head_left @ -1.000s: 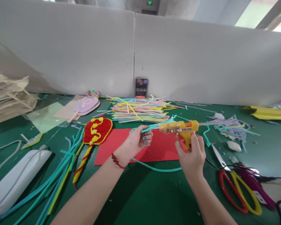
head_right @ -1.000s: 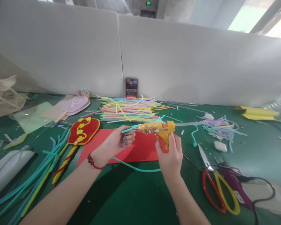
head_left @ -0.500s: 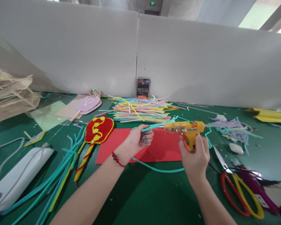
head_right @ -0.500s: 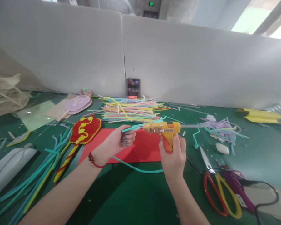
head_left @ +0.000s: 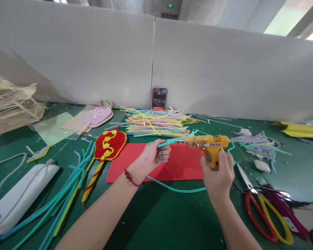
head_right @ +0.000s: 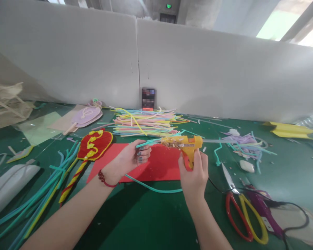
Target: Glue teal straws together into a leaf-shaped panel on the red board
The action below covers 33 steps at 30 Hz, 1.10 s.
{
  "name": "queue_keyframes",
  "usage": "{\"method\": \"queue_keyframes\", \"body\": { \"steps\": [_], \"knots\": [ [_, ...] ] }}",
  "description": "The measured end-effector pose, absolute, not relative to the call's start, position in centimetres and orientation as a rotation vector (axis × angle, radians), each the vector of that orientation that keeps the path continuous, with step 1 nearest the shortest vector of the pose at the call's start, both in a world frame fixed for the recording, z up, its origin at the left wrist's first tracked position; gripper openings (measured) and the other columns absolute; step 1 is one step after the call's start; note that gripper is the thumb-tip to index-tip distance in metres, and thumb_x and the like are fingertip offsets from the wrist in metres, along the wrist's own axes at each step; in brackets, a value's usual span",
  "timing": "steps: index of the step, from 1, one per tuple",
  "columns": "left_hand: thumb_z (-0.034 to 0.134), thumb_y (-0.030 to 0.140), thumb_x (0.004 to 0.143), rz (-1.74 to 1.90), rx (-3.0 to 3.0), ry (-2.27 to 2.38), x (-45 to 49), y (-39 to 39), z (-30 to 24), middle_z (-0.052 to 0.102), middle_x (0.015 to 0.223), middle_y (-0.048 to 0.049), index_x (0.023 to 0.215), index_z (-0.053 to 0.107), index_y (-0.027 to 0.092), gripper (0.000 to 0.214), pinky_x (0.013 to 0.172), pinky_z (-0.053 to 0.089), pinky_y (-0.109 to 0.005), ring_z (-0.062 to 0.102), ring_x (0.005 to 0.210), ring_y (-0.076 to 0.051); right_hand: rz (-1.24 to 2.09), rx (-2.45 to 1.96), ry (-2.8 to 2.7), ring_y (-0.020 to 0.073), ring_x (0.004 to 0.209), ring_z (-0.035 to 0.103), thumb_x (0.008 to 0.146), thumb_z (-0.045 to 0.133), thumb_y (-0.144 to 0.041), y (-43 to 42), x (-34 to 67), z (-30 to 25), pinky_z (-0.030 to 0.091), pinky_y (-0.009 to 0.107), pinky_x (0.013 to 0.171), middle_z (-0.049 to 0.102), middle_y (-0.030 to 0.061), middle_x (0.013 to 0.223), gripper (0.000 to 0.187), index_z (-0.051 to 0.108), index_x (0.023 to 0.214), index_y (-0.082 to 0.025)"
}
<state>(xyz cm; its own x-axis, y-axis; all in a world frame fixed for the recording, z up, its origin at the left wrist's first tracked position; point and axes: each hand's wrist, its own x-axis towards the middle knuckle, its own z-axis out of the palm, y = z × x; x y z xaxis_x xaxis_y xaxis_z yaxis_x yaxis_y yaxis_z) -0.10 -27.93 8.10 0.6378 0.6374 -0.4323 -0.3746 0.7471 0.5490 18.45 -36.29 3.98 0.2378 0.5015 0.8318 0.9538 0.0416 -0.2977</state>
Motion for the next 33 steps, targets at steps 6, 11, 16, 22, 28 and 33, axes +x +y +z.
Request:
{"method": "queue_keyframes", "body": {
  "steps": [6,11,16,22,28,33],
  "knots": [
    [0.038,0.022,0.091,0.623,0.419,0.688,0.2,-28.2,8.2,0.033,0.050,0.0044,0.056,0.039,0.017,0.035,0.038,0.028,-0.018,0.031,0.040,-0.006,-0.631,-1.586,-1.426,0.0168,0.072,0.057,0.083,0.058,-0.024,-36.4,17.9,4.2,0.050,0.028,0.059,0.052,0.0057,0.084,0.033,0.054,0.115,-0.015],
    [0.038,0.023,0.091,0.610,0.428,0.678,0.1,-28.2,8.0,0.033,0.050,0.0044,0.056,0.041,0.017,0.036,0.038,0.029,-0.018,0.030,0.040,-0.006,-0.607,-1.591,-1.427,0.0164,0.070,0.056,0.083,0.058,-0.025,-36.4,17.8,4.1,0.049,0.028,0.057,0.053,0.0055,0.083,0.032,0.055,0.114,-0.015],
    [0.038,0.024,0.091,0.599,0.436,0.664,0.1,-28.2,7.9,0.033,0.050,0.0041,0.055,0.041,0.017,0.036,0.038,0.029,-0.018,0.029,0.041,-0.007,-0.592,-1.587,-1.444,0.0190,0.076,0.058,0.083,0.058,-0.025,-36.5,17.9,3.8,0.050,0.029,0.060,0.054,0.0063,0.085,0.034,0.054,0.115,-0.016],
    [0.036,0.024,0.092,0.582,0.448,0.667,0.1,-28.2,8.1,0.032,0.049,0.0043,0.054,0.041,0.017,0.039,0.038,0.028,-0.018,0.028,0.040,-0.006,-0.613,-1.603,-1.418,0.0172,0.072,0.057,0.084,0.058,-0.026,-36.4,18.0,4.1,0.050,0.029,0.059,0.053,0.0058,0.083,0.031,0.055,0.112,-0.015],
    [0.034,0.024,0.092,0.581,0.445,0.658,0.0,-28.1,8.1,0.030,0.048,0.0044,0.052,0.040,0.017,0.041,0.037,0.026,-0.019,0.027,0.039,-0.006,-0.664,-1.569,-1.416,0.0179,0.074,0.058,0.083,0.060,-0.024,-36.3,18.6,4.1,0.051,0.030,0.061,0.053,0.0067,0.085,0.033,0.055,0.114,-0.015],
    [0.034,0.024,0.092,0.582,0.428,0.616,-0.1,-28.0,8.1,0.029,0.049,0.0048,0.053,0.038,0.017,0.040,0.037,0.025,-0.018,0.026,0.039,-0.006,-0.659,-1.580,-1.397,0.0159,0.069,0.055,0.082,0.062,-0.023,-36.3,18.8,4.2,0.049,0.028,0.057,0.051,0.0055,0.083,0.034,0.055,0.113,-0.013]
  ]
}}
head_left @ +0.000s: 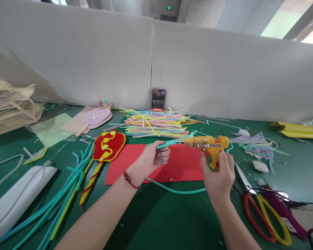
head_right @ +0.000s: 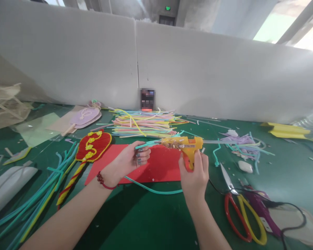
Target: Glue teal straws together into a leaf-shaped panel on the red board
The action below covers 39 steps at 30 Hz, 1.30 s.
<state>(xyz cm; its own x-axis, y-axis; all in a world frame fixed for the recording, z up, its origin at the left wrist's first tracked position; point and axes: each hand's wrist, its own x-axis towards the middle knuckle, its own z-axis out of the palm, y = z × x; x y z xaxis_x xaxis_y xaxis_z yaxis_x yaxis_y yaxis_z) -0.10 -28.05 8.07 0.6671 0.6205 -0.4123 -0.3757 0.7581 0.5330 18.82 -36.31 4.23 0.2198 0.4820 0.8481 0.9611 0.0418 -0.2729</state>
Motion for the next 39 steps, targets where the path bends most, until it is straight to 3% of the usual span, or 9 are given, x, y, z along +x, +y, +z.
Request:
{"method": "queue_keyframes", "body": {
  "steps": [26,39],
  "knots": [
    [0.031,0.021,0.094,0.589,0.386,0.585,-0.40,-27.75,8.53,0.029,0.046,0.0052,0.052,0.033,0.018,0.042,0.036,0.023,-0.019,0.025,0.037,-0.005,-0.636,-1.634,-1.320,0.0182,0.074,0.057,0.086,0.058,-0.029,-36.12,19.42,4.38,0.050,0.032,0.062,0.054,0.0090,0.086,0.032,0.057,0.112,-0.011],
    [0.031,0.020,0.093,0.586,0.388,0.564,-0.55,-27.54,8.32,0.026,0.047,0.0054,0.052,0.030,0.018,0.041,0.036,0.022,-0.020,0.024,0.037,-0.006,-0.545,-1.622,-1.340,0.0152,0.068,0.052,0.085,0.058,-0.027,-35.86,19.44,3.95,0.046,0.028,0.059,0.049,0.0041,0.081,0.031,0.057,0.111,-0.011]
  ]
}}
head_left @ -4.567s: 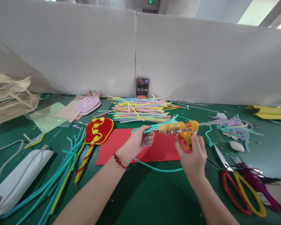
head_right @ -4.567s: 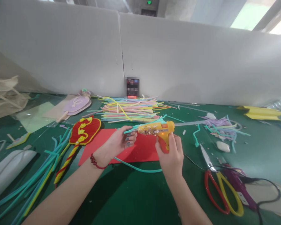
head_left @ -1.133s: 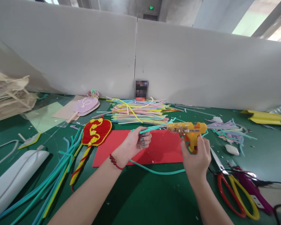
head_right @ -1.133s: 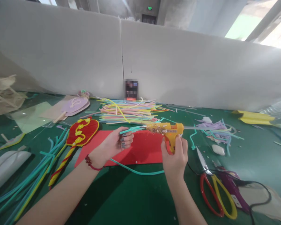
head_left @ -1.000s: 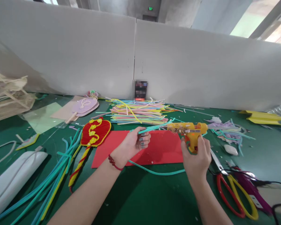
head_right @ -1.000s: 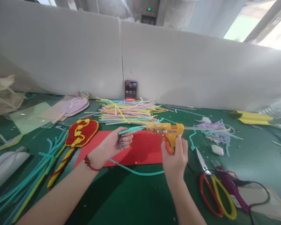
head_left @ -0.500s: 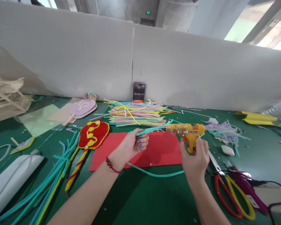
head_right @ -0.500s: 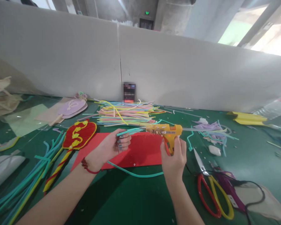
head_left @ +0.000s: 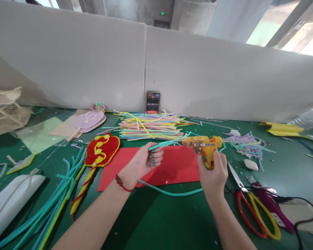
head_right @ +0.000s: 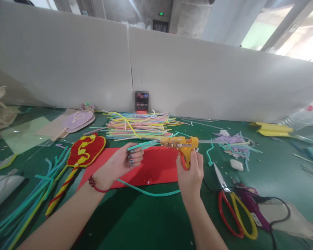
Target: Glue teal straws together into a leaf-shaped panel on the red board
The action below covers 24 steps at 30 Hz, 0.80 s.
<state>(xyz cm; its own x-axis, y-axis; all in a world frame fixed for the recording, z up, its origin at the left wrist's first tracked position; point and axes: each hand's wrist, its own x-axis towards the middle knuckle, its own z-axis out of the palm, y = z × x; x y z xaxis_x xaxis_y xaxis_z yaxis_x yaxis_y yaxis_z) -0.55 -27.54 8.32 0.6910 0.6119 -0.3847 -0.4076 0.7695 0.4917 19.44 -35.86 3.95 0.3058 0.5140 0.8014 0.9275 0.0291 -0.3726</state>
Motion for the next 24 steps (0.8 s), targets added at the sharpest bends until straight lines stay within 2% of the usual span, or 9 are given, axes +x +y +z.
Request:
{"method": "queue_keyframes", "body": {
  "steps": [8,24],
  "knots": [
    [0.032,0.019,0.091,0.580,0.339,0.483,-0.97,-27.14,7.55,0.024,0.049,0.0054,0.055,0.029,0.019,0.037,0.037,0.026,-0.020,0.026,0.038,-0.007,-0.359,-1.683,-1.282,0.0136,0.063,0.046,0.085,0.055,-0.030,-35.56,19.50,3.68,0.043,0.028,0.058,0.050,0.0025,0.080,0.027,0.057,0.108,-0.015],
    [0.032,0.019,0.091,0.567,0.319,0.498,-1.01,-27.14,7.67,0.024,0.050,0.0058,0.057,0.025,0.021,0.034,0.036,0.026,-0.020,0.027,0.038,-0.008,-0.217,-1.713,-1.245,0.0140,0.065,0.046,0.085,0.054,-0.033,-35.33,19.61,3.27,0.041,0.027,0.058,0.050,0.0027,0.082,0.026,0.057,0.105,-0.016]
  ]
}}
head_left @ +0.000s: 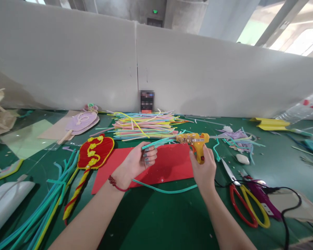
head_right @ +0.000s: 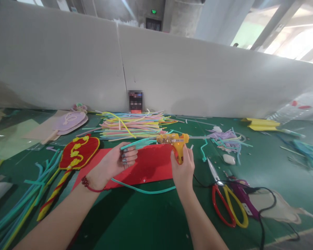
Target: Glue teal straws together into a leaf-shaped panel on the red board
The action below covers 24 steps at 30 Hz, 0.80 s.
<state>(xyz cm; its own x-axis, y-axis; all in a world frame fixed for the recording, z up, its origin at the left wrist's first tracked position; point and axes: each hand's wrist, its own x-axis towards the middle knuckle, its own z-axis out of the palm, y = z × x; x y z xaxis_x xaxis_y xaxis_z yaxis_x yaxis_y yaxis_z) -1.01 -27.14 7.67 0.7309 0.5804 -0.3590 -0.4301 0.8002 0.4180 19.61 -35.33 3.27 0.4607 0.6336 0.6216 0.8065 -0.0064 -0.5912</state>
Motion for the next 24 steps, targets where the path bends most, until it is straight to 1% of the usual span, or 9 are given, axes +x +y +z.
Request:
{"method": "queue_keyframes", "body": {
  "steps": [9,24],
  "knots": [
    [0.029,0.020,0.092,0.560,0.339,0.518,-1.02,-27.08,7.80,0.024,0.049,0.0056,0.055,0.027,0.020,0.037,0.036,0.026,-0.020,0.026,0.037,-0.008,-0.180,-1.735,-1.221,0.0142,0.065,0.046,0.085,0.054,-0.037,-35.23,19.85,3.02,0.041,0.029,0.059,0.051,0.0032,0.083,0.031,0.058,0.106,-0.015],
    [0.032,0.019,0.091,0.587,0.291,0.515,-1.25,-26.96,7.91,0.023,0.050,0.0062,0.058,0.025,0.021,0.035,0.035,0.027,-0.020,0.028,0.037,-0.008,-0.170,-1.744,-1.212,0.0150,0.066,0.047,0.086,0.051,-0.040,-35.18,20.02,3.04,0.042,0.029,0.058,0.051,0.0036,0.083,0.033,0.058,0.108,-0.016]
  ]
}}
